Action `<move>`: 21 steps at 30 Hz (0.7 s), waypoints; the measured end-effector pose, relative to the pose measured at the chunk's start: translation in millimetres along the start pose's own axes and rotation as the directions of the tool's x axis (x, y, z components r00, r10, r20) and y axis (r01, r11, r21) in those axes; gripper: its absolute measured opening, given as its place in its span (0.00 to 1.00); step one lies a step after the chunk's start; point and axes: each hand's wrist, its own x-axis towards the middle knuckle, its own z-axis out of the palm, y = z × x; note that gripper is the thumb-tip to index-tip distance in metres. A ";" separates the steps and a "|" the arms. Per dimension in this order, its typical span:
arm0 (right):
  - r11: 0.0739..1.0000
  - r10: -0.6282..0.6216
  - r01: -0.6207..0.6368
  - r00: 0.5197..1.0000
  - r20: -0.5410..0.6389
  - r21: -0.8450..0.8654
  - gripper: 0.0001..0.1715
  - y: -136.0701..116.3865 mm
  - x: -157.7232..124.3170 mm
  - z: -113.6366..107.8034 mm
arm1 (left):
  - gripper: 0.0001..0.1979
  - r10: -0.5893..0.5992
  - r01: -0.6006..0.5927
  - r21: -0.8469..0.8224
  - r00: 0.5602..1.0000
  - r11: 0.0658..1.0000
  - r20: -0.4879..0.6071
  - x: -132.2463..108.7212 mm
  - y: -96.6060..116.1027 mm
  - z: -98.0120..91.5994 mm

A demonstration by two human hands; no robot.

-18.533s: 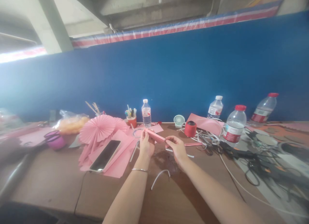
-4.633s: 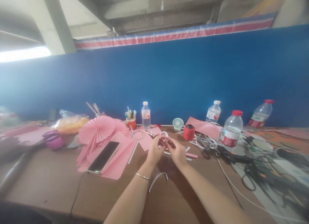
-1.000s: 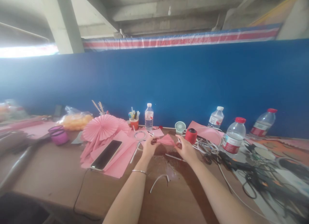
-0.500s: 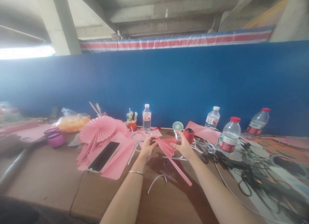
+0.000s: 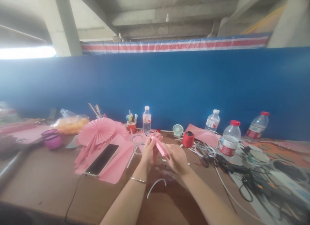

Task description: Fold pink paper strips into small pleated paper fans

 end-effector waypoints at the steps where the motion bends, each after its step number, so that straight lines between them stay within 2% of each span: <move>1: 1.000 -0.023 0.023 0.999 0.037 0.017 0.26 -2.7 0.1 0.6 | 0.19 0.017 -0.017 -0.001 0.999 1.000 -0.030 1.2 -0.2 -1.8; 3: 0.997 -0.008 0.005 0.999 0.041 0.073 0.28 -7.2 1.2 0.7 | 0.18 0.053 -0.053 0.010 0.991 0.999 -0.119 4.6 -0.8 -6.8; 6: 0.969 0.145 -0.133 0.988 -0.048 0.207 0.31 -9.2 5.2 -3.4 | 0.16 0.091 -0.086 0.032 0.966 0.996 -0.241 9.3 -1.3 -13.6; 8: 0.922 0.294 -0.252 0.950 -0.106 0.292 0.26 -7.3 9.1 -8.9 | 0.15 0.117 -0.109 0.045 0.953 0.993 -0.278 10.3 -1.0 -15.4; 10: 0.872 0.414 -0.338 0.896 -0.162 0.355 0.17 -4.3 13.1 -15.3 | 0.15 0.142 -0.131 0.059 0.945 0.990 -0.293 9.8 -0.6 -14.7; 13: 0.820 0.491 -0.368 0.845 -0.209 0.439 0.11 -1.6 18.2 -23.4 | 0.16 0.166 -0.147 0.087 0.947 0.985 -0.275 8.0 -1.7 -11.6; 16: 0.750 0.530 -0.390 0.838 -0.131 0.535 0.10 -4.7 21.7 -27.6 | 0.14 0.201 -0.167 0.144 0.944 0.975 -0.262 7.1 -5.8 -9.0; 21: 0.574 0.559 -0.476 0.822 0.107 0.666 0.08 -22.2 25.8 -24.8 | 0.15 0.185 -0.116 0.253 0.945 0.961 -0.268 3.1 -12.2 -6.7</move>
